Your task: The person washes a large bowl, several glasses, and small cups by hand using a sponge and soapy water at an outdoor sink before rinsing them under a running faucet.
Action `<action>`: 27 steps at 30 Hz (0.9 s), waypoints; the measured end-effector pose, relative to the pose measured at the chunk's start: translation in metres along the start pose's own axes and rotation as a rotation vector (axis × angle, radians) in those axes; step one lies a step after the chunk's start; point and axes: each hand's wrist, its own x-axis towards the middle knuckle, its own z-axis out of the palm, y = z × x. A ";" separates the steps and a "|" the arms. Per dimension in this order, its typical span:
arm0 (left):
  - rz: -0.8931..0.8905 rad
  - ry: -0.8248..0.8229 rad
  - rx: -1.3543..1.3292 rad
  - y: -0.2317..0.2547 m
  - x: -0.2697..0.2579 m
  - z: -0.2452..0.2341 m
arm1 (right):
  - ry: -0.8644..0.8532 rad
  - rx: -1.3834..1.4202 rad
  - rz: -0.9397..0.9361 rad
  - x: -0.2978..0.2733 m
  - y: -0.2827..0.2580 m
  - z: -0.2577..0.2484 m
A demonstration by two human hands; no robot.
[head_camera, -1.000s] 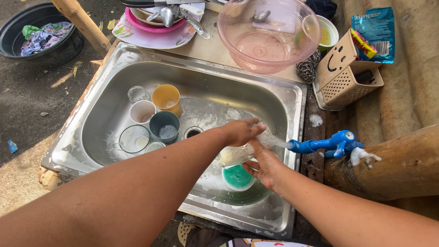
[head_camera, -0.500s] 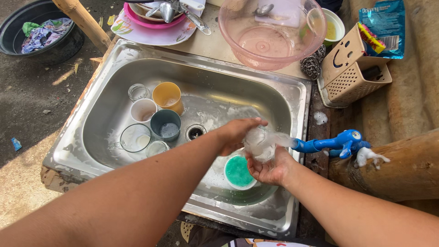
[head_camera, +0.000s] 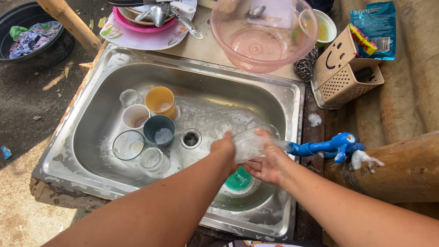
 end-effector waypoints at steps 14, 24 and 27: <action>-0.036 -0.269 0.178 0.001 0.015 -0.060 | -0.084 -0.084 -0.254 -0.049 0.010 0.011; 0.081 -0.125 0.285 -0.002 0.006 -0.060 | -0.060 -0.019 -0.185 -0.050 0.009 -0.001; 0.155 -0.170 0.361 0.001 0.017 -0.061 | -0.036 -0.008 -0.185 -0.043 0.011 -0.004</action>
